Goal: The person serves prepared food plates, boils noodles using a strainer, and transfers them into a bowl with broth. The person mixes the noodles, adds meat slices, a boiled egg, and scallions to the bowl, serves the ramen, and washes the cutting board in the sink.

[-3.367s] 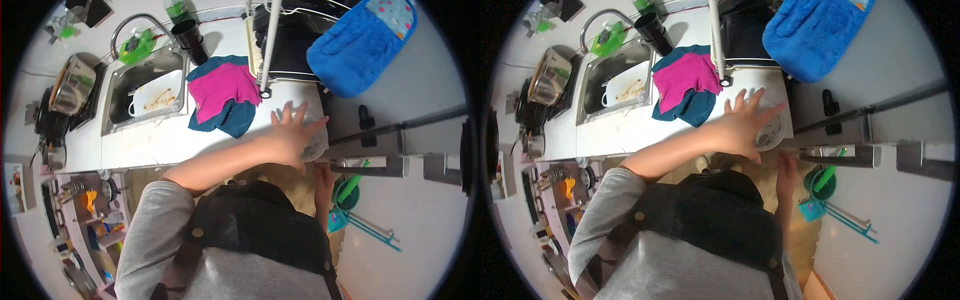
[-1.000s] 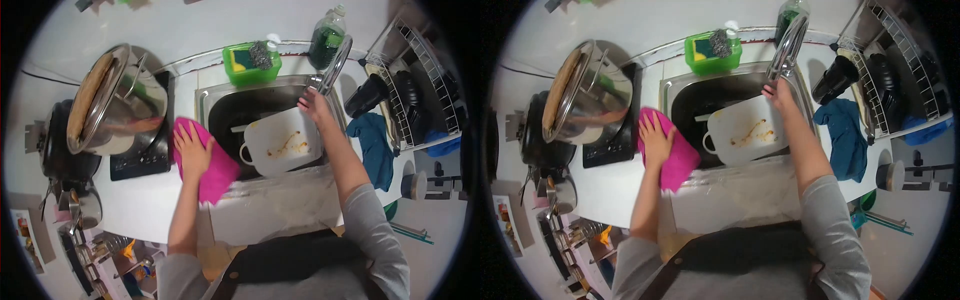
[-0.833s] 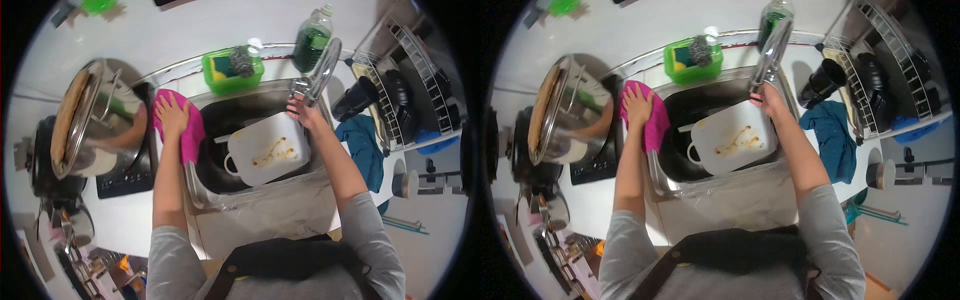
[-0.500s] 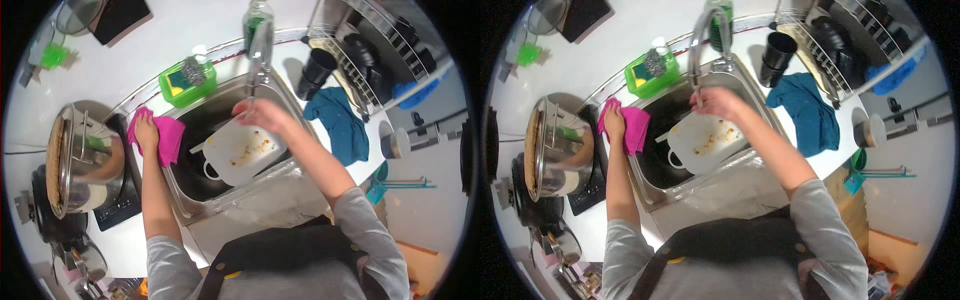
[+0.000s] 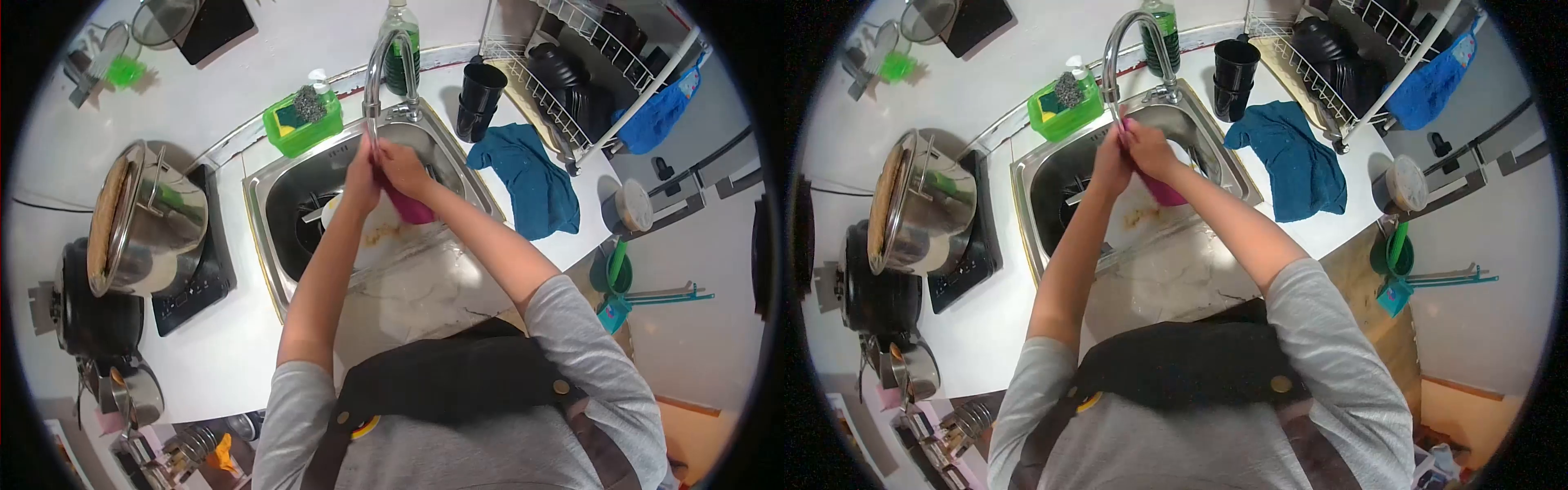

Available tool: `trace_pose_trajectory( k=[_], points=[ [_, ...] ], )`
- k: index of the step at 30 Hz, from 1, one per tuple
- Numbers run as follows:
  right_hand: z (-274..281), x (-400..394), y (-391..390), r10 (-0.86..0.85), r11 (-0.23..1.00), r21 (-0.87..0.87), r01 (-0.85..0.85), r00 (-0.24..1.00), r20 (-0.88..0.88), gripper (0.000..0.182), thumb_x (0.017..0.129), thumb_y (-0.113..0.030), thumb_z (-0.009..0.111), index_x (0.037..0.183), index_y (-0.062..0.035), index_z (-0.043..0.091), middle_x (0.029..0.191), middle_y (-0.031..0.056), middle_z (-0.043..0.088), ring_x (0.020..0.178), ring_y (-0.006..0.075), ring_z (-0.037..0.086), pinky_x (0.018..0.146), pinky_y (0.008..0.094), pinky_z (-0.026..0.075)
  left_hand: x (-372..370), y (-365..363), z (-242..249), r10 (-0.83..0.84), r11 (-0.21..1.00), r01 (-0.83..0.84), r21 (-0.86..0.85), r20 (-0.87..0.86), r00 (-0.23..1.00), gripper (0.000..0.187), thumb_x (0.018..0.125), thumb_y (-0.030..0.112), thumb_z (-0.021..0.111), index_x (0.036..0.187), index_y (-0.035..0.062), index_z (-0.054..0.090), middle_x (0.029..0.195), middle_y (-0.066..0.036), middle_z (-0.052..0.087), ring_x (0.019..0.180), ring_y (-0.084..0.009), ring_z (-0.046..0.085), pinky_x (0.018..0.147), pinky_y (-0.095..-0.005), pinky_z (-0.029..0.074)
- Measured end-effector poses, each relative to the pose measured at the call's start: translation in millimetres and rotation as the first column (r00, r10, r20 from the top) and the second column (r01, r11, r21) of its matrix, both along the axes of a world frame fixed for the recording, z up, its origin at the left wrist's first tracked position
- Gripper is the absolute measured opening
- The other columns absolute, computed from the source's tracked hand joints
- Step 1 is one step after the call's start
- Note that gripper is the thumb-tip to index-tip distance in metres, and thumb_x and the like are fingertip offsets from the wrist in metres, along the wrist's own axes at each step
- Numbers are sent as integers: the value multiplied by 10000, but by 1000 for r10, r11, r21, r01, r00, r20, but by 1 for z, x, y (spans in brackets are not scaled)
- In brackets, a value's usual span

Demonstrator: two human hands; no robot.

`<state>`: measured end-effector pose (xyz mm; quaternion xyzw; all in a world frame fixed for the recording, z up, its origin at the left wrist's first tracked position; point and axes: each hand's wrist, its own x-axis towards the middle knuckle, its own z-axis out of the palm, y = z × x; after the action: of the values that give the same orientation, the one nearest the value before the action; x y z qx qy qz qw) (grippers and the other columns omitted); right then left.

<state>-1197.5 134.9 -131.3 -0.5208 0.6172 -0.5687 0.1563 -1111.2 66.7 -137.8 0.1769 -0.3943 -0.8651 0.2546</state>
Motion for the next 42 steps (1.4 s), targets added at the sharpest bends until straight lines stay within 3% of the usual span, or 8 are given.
trace_pose_trajectory(
  k=[6,12,14,18,22,23,37,42],
  points=[
    [21,-35,23,-340,931,-236,278,896,-285,200,797,-193,617,808,4,590,823,184,621,755,369,587,670,417,452,-23,2,-2,-93,979,138,-147,280,955,390,895,461,455,1150,182,552,921,35,596,827,-117,544,749,-262,418],
    [-38,-36,19,-415,910,303,284,599,684,247,839,-287,607,788,-46,619,765,67,619,692,170,580,603,304,452,-28,32,14,306,883,-246,-401,92,948,186,779,212,638,803,36,583,714,-16,572,653,-112,529,604,-244,412],
    [-53,-10,6,-89,980,90,175,-15,996,303,857,-326,558,808,-37,636,798,94,617,708,158,555,570,335,438,-38,52,15,529,581,-291,-760,81,845,141,759,172,595,681,59,566,602,-42,531,609,-141,518,599,-295,418],
    [-92,2,-22,-32,991,68,-119,280,959,216,874,-261,495,897,-66,585,801,87,601,694,173,568,625,322,456,-41,2,-45,762,-536,135,-833,-410,501,225,737,125,523,554,-3,544,544,-180,540,495,-282,547,500,-389,400],
    [-60,14,-18,-282,947,319,-28,397,873,292,830,-282,531,848,-10,634,831,114,624,733,236,598,631,385,480,-19,8,-23,709,366,-145,-919,175,683,254,728,176,569,594,-40,585,568,-202,543,581,-336,573,577,-478,409],
    [-59,10,-14,-210,974,226,-29,271,939,296,827,-287,533,852,-9,632,817,114,621,717,228,593,618,378,473,-24,6,-32,723,-238,120,-964,-94,685,299,744,195,542,590,-56,590,597,-241,557,569,-370,575,594,-470,434],
    [-18,-47,-11,156,981,158,-116,952,-264,218,813,-128,581,988,2,575,792,44,590,738,82,529,681,222,440,-10,-1,15,192,731,60,-680,289,938,418,874,471,504,909,71,621,772,-2,571,700,-94,502,631,-266,402],
    [40,-42,18,65,994,-106,-41,969,237,92,800,-113,577,810,-22,563,701,21,577,644,102,537,611,257,441,15,-9,0,158,766,108,-634,349,924,267,859,303,580,861,37,600,769,6,559,723,-77,499,604,-202,350]
  ],
)
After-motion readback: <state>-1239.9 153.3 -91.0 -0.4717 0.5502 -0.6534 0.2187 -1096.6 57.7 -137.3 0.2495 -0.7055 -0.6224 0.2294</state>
